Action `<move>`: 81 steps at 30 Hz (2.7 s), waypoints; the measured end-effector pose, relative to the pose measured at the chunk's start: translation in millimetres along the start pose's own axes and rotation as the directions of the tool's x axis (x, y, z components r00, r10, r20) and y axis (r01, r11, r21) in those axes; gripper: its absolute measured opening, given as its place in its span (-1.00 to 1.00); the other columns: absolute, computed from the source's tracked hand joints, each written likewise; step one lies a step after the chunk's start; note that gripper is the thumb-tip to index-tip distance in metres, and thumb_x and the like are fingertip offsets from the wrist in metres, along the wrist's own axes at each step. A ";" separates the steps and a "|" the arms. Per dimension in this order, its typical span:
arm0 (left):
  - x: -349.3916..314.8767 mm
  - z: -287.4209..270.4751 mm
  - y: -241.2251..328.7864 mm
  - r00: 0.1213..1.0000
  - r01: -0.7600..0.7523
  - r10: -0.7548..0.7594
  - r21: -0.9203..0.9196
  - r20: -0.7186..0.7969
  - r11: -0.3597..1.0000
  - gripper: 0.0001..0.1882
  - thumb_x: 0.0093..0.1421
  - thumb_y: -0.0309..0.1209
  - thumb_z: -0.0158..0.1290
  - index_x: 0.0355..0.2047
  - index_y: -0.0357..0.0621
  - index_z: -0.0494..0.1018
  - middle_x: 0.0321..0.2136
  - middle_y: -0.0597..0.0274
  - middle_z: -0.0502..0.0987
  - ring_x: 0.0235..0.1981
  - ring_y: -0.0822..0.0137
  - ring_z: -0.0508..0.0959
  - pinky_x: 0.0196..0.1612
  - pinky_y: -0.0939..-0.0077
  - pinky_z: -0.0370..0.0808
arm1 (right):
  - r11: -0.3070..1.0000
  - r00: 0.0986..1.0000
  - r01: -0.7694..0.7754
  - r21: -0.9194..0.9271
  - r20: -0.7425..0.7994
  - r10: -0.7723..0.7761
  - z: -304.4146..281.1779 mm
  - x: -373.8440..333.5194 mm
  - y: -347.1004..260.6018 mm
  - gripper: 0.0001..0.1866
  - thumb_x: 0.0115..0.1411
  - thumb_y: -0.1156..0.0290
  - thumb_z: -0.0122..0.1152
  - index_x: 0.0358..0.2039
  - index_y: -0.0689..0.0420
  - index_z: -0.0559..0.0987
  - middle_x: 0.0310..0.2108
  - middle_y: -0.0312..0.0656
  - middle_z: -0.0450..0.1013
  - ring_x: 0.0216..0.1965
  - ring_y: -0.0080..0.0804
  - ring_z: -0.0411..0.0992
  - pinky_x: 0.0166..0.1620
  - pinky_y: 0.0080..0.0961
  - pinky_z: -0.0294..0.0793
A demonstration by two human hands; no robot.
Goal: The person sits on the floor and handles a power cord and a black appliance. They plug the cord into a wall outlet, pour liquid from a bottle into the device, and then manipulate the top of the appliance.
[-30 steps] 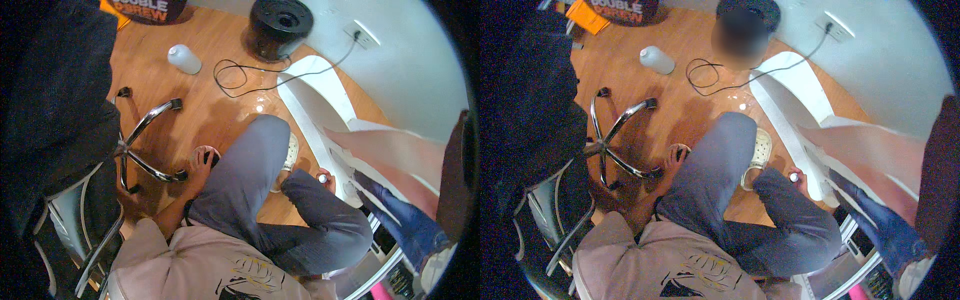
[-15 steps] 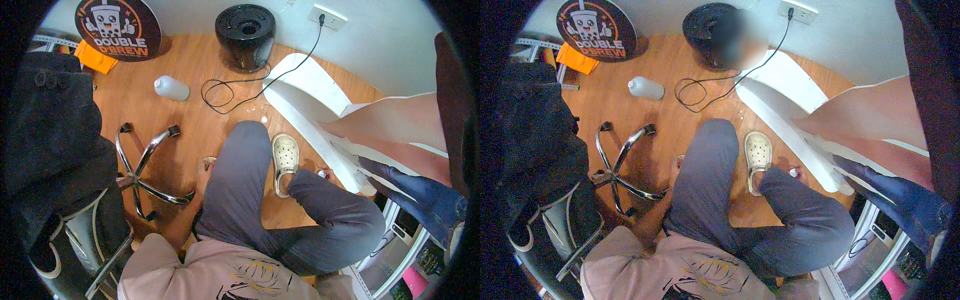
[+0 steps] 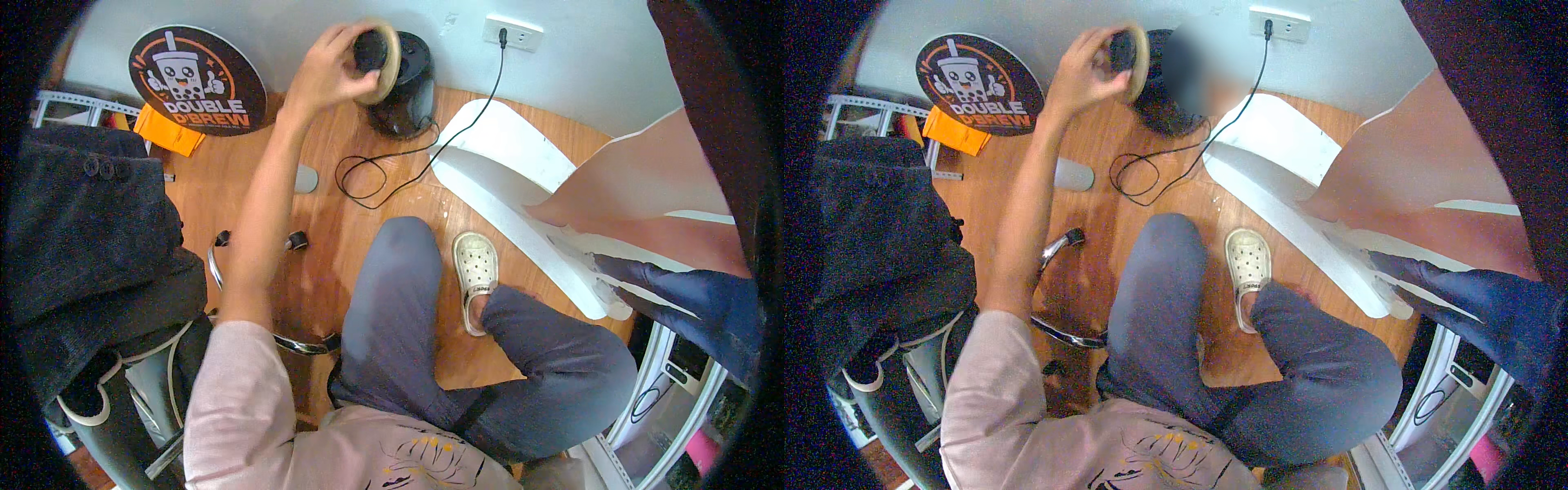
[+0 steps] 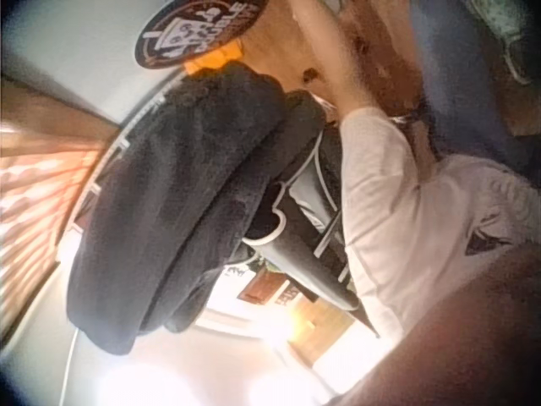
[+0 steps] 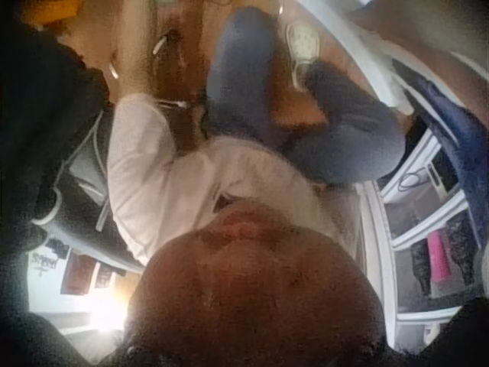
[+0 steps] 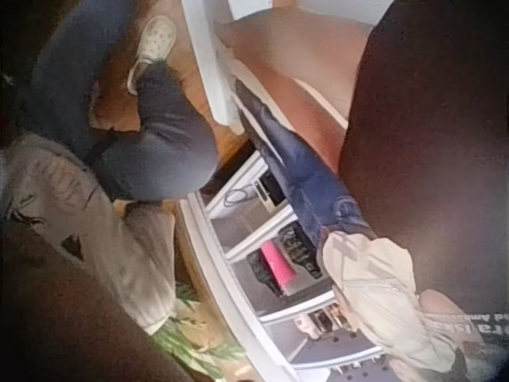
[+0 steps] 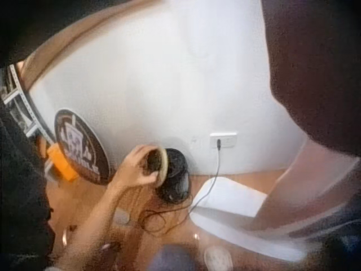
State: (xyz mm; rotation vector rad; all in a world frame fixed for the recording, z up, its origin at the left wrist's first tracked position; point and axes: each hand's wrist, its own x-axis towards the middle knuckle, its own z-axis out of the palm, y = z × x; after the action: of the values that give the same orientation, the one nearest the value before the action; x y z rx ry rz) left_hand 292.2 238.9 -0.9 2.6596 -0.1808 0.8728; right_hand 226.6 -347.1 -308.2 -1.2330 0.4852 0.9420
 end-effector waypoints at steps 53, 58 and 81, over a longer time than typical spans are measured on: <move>42.7 45.5 -99.3 0.821 0.170 -0.090 -0.091 0.564 0.981 -0.52 0.22 -0.33 0.17 0.17 -0.02 0.48 0.13 0.04 0.51 0.12 0.08 0.51 0.18 0.24 0.44 | 0.986 0.994 -0.103 0.129 -0.020 0.106 55.4 30.4 62.2 -0.65 0.34 0.10 0.01 -0.16 0.15 0.50 -0.42 -0.25 0.47 -0.48 -0.51 0.36 -0.36 -0.57 0.32; 26.8 56.7 -84.1 0.839 -0.085 0.072 -0.001 0.540 0.996 -0.53 0.36 -0.11 0.02 0.22 0.03 0.44 0.17 0.00 0.46 0.15 0.00 0.49 0.19 0.21 0.44 | 0.988 0.994 -0.109 0.111 -0.020 0.111 56.3 30.6 60.4 -0.64 0.34 0.09 0.02 -0.17 0.15 0.50 -0.43 -0.25 0.47 -0.50 -0.52 0.35 -0.38 -0.58 0.30; -180.9 140.7 -150.6 0.209 0.841 -0.926 -0.541 0.315 0.005 -0.41 0.44 0.10 -0.29 0.14 -0.10 0.41 -0.08 0.19 0.54 -0.14 0.25 0.55 -0.05 0.28 0.52 | 0.732 0.863 0.436 -0.524 0.473 -0.175 208.3 -33.2 -183.5 -0.54 0.38 0.04 -0.05 -0.07 0.22 0.49 -0.36 -0.22 0.50 -0.60 -0.63 0.25 -0.53 -0.67 0.17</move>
State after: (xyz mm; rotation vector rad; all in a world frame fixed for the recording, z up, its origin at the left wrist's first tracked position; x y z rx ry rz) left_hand 257.9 333.2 -256.1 1.4388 1.0379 0.3496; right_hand 323.8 -169.8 -115.0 -1.5943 -0.4012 1.0554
